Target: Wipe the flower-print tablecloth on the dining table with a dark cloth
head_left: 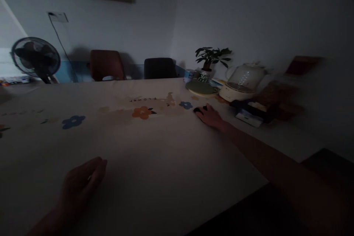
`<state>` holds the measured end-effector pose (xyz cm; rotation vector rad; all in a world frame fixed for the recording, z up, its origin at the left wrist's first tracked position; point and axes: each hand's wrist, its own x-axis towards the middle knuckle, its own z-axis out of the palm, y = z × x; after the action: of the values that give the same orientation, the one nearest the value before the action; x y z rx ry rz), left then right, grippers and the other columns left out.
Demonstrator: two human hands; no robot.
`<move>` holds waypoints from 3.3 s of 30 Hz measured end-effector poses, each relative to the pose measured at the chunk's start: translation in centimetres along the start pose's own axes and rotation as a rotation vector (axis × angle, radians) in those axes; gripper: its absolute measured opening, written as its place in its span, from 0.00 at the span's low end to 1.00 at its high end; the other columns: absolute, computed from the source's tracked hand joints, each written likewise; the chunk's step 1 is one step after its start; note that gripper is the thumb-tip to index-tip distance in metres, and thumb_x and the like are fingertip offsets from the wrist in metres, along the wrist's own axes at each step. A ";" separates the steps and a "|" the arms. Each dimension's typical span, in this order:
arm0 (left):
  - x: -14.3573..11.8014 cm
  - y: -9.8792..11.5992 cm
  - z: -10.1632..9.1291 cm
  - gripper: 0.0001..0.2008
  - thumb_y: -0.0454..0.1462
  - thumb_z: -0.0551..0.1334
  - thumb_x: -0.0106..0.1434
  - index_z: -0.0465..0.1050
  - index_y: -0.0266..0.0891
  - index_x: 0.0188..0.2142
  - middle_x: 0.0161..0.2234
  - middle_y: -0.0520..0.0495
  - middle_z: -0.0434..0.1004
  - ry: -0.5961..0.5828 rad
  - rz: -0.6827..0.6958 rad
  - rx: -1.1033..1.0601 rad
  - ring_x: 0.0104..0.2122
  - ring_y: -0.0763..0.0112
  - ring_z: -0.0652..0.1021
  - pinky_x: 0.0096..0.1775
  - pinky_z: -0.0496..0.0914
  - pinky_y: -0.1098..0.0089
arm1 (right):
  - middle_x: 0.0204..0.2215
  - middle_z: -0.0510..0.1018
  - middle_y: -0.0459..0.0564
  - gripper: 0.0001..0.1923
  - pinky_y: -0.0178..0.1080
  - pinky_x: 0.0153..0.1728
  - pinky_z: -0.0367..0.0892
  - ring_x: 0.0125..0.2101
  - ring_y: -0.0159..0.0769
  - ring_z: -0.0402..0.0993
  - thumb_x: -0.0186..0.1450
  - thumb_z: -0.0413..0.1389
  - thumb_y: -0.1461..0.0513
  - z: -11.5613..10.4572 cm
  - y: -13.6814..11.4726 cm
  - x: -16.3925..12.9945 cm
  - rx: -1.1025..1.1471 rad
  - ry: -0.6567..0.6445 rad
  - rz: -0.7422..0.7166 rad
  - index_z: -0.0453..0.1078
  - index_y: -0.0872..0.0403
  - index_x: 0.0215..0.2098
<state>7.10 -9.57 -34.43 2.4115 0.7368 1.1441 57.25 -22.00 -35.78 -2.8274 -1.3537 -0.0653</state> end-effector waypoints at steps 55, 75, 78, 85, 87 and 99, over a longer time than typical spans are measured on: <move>0.3 2.7 0.3 0.15 0.26 0.54 0.63 0.49 0.41 0.26 0.20 0.57 0.53 -0.056 0.522 -0.147 0.20 0.76 0.55 0.25 0.51 0.68 | 0.45 0.77 0.54 0.10 0.42 0.51 0.68 0.48 0.41 0.73 0.72 0.52 0.61 -2.0 -35.3 -4.0 0.820 -0.057 -0.934 0.74 0.56 0.44; -0.2 4.1 0.6 0.19 0.29 0.51 0.68 0.52 0.38 0.20 0.18 0.56 0.52 -0.011 0.570 -0.166 0.19 0.77 0.53 0.23 0.47 0.67 | 0.64 0.63 0.52 0.17 0.63 0.67 0.41 0.67 0.46 0.49 0.77 0.45 0.61 -1.5 -48.9 -3.9 0.345 -0.155 -1.311 0.68 0.48 0.61; -0.1 3.8 0.5 0.20 0.30 0.51 0.69 0.51 0.37 0.20 0.17 0.56 0.53 0.082 0.520 -0.178 0.19 0.78 0.55 0.23 0.47 0.66 | 0.66 0.59 0.55 0.19 0.72 0.63 0.37 0.68 0.53 0.44 0.77 0.45 0.56 -2.1 -53.8 -3.9 0.338 -0.188 -1.292 0.65 0.48 0.63; 1.1 2.3 0.7 0.18 0.32 0.52 0.69 0.51 0.40 0.22 0.18 0.55 0.57 0.124 0.440 -0.210 0.19 0.77 0.56 0.24 0.54 0.69 | 0.70 0.51 0.53 0.29 0.72 0.63 0.30 0.70 0.53 0.36 0.76 0.43 0.45 -2.9 -57.7 -6.5 0.345 -0.249 -1.320 0.56 0.49 0.69; 1.4 2.0 0.5 0.17 0.31 0.53 0.68 0.50 0.40 0.23 0.18 0.56 0.55 0.108 0.426 -0.190 0.19 0.78 0.55 0.24 0.53 0.70 | 0.69 0.53 0.50 0.26 0.69 0.65 0.31 0.70 0.50 0.38 0.76 0.44 0.47 -2.7 -56.5 -7.6 0.344 -0.244 -1.396 0.58 0.47 0.68; 1.0 3.1 -0.2 0.16 0.30 0.54 0.63 0.52 0.40 0.20 0.17 0.56 0.57 0.046 0.603 -0.063 0.18 0.77 0.57 0.23 0.53 0.68 | 0.60 0.70 0.44 0.15 0.49 0.68 0.48 0.63 0.42 0.61 0.69 0.57 0.66 -0.6 -37.9 -11.5 0.705 -0.303 -1.591 0.75 0.42 0.51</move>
<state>8.40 -11.43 -32.03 2.6347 -0.0383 1.4084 20.51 -7.16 -36.12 -0.7609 -2.5286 0.6602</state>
